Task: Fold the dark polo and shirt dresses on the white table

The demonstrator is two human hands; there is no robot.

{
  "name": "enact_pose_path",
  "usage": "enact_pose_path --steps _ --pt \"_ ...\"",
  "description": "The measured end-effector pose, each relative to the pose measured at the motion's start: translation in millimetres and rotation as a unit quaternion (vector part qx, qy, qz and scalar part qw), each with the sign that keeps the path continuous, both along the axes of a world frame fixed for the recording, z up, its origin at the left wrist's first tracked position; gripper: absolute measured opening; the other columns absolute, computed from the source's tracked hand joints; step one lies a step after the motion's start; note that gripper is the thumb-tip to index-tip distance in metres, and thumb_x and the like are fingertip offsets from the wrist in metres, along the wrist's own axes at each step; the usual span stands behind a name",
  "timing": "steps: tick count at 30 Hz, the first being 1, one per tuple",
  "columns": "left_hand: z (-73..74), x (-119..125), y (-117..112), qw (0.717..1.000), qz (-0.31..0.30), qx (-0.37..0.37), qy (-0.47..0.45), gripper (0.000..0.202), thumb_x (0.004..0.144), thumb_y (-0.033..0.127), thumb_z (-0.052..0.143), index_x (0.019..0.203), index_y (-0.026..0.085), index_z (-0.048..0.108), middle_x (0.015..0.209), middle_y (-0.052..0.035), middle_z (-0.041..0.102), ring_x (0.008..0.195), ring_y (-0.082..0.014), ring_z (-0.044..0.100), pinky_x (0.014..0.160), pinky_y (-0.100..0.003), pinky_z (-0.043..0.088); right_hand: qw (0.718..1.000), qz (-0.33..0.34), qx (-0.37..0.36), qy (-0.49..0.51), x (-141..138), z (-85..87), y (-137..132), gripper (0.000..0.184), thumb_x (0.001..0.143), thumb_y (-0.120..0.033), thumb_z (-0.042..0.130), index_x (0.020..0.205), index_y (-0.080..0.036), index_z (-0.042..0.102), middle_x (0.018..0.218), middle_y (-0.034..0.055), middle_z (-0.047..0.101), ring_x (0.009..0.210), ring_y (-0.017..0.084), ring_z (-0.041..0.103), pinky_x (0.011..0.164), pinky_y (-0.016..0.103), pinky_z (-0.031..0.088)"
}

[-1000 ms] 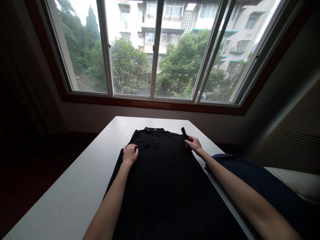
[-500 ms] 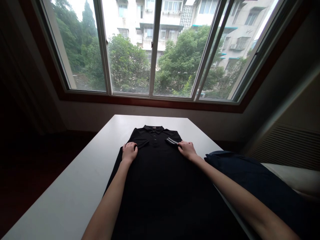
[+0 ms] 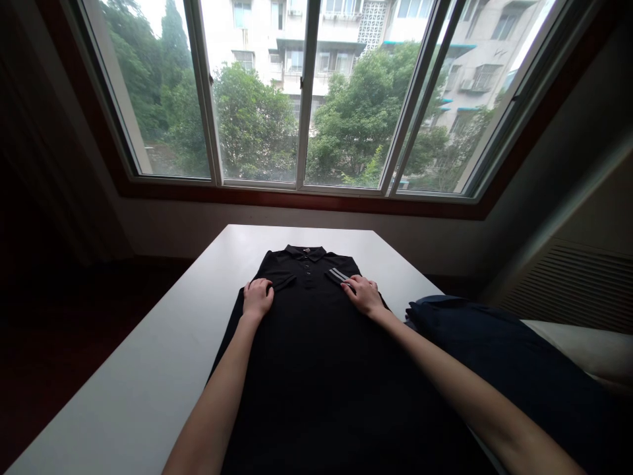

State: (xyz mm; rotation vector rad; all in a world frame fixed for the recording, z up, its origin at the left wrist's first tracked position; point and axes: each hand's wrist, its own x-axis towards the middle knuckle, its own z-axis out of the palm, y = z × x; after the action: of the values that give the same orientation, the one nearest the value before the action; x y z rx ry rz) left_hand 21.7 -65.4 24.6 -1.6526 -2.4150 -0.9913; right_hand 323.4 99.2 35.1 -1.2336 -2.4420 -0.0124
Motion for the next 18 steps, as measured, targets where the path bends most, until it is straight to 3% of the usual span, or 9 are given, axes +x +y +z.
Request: enact_pose_path --steps 5,10,14,18 --pt "-0.9 -1 1 1.000 0.000 -0.002 0.000 0.020 0.091 0.022 0.048 0.102 0.022 0.064 0.120 -0.0066 0.066 0.119 -0.0222 0.054 0.114 -0.043 0.021 0.991 -0.122 -0.038 0.037 10 -3.1 28 0.046 0.099 -0.036 0.025 0.121 -0.020 0.063 0.130 0.0108 0.059 0.119 0.024 0.053 0.095 0.035 0.040" --pt "-1.6 -2 2 1.000 0.000 0.000 -0.004 0.020 0.091 0.023 0.047 0.102 0.022 0.064 0.121 -0.0067 0.065 0.120 -0.0218 0.053 0.115 -0.043 0.019 0.987 -0.137 -0.089 -0.008 21 -13.5 48 0.042 0.091 -0.023 0.039 0.127 -0.021 0.062 0.133 0.0086 0.060 0.120 0.023 0.055 0.099 0.034 0.042" --pt "-1.8 -2 1 1.000 -0.005 -0.001 0.000 0.021 0.091 0.023 0.047 0.102 0.022 0.064 0.121 -0.0069 0.065 0.120 -0.0226 0.053 0.115 -0.044 0.019 0.980 -0.161 -0.109 -0.036 25 -26.4 50 0.048 0.093 -0.031 0.038 0.138 -0.019 0.052 0.149 0.0109 0.044 0.136 0.025 0.041 0.109 0.041 0.033" --pt "-2.6 -2 1 1.000 -0.006 -0.005 0.000 0.022 0.091 0.024 0.046 0.103 0.023 0.064 0.123 -0.0071 0.065 0.121 -0.0225 0.052 0.115 -0.044 0.019 0.970 -0.208 -0.118 -0.044 32 -31.8 49 0.055 0.097 -0.041 0.030 0.143 -0.015 0.044 0.152 0.0154 0.037 0.140 0.028 0.033 0.112 0.052 0.026"
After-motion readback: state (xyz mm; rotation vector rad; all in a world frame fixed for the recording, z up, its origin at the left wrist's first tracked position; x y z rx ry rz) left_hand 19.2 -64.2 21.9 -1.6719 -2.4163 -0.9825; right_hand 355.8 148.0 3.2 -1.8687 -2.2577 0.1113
